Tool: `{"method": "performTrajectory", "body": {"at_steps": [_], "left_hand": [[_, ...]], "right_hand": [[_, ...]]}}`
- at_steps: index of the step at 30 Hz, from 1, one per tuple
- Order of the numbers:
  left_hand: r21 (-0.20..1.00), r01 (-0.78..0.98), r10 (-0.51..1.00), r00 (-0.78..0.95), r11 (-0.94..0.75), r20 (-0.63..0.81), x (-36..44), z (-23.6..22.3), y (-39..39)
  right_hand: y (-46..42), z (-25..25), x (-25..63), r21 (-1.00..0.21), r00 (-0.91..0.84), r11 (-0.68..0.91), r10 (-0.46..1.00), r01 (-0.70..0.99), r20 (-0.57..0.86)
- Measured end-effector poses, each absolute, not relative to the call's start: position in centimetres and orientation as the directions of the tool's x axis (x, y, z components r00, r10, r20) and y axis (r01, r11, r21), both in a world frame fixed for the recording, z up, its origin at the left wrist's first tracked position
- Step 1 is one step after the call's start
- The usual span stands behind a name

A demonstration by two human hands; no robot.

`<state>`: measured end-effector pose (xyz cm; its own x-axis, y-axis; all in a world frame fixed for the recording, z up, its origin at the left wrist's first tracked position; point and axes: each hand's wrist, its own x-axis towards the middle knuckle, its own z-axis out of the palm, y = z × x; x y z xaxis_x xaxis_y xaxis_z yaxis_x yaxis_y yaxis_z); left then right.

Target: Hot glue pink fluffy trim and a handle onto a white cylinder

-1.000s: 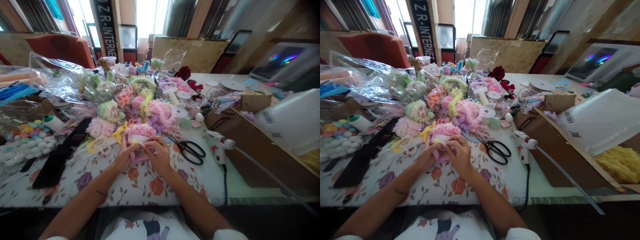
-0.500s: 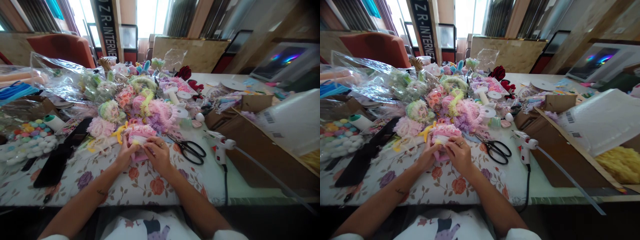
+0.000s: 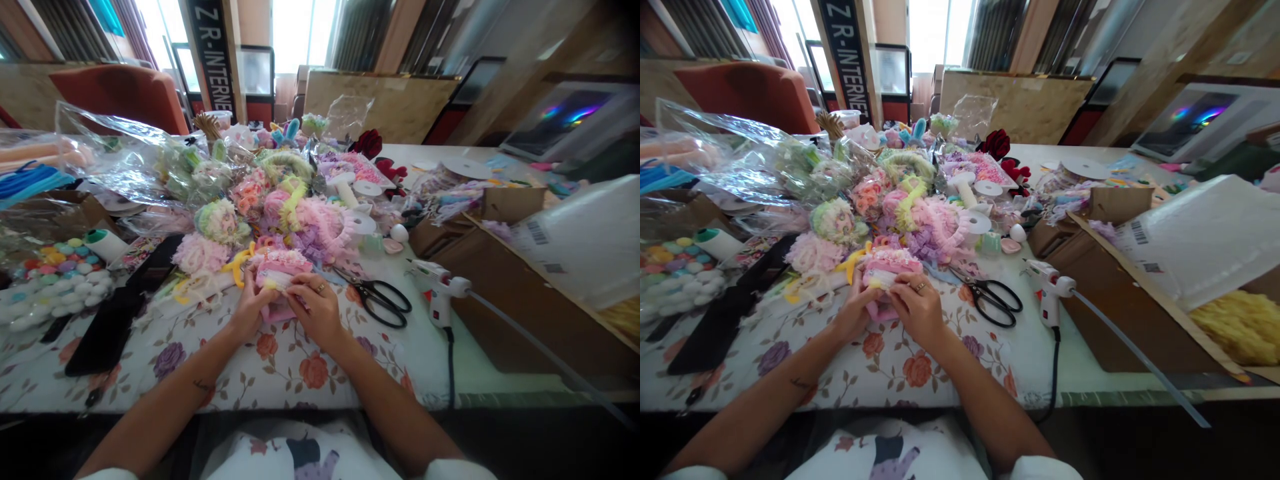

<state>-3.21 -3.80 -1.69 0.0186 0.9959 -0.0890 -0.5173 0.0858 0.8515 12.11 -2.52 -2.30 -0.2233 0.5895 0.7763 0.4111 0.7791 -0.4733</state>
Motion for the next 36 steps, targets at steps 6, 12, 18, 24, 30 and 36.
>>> {"method": "performTrajectory", "body": {"at_steps": [6, 12, 18, 24, 30, 36], "left_hand": [[0.857, -0.51, 0.998, 0.038, 0.07, -0.059, -3.23, -1.58, -3.94], [0.876, -0.479, 0.998, 0.031, 0.066, -0.059, -3.16, -1.99, -3.75], [0.84, -0.538, 0.997, 0.021, 0.07, -0.07, -3.17, -2.01, -3.58], [0.815, -0.57, 0.993, 0.019, 0.105, -0.114, -3.39, -1.97, -3.39], [0.792, -0.601, 0.994, 0.047, 0.11, -0.102, -3.46, -2.14, -3.28], [0.797, -0.6, 0.997, 0.007, 0.064, -0.074, -3.38, -1.69, -3.38]], "right_hand": [[-2.62, -2.18, 11.86, -0.459, -0.203, 0.783, 0.574, 0.419, 0.793], [-2.65, -2.15, 11.81, -0.497, -0.194, 0.768, 0.603, 0.404, 0.774], [-2.82, -1.92, 11.61, -0.576, -0.141, 0.736, 0.651, 0.356, 0.745], [-3.09, -1.72, 11.14, -0.722, -0.04, 0.627, 0.762, 0.293, 0.646], [-2.94, -1.42, 11.17, -0.864, 0.037, 0.451, 0.882, 0.224, 0.47], [-2.6, -1.89, 11.32, -0.973, 0.07, 0.215, 0.973, 0.081, 0.221]]}}
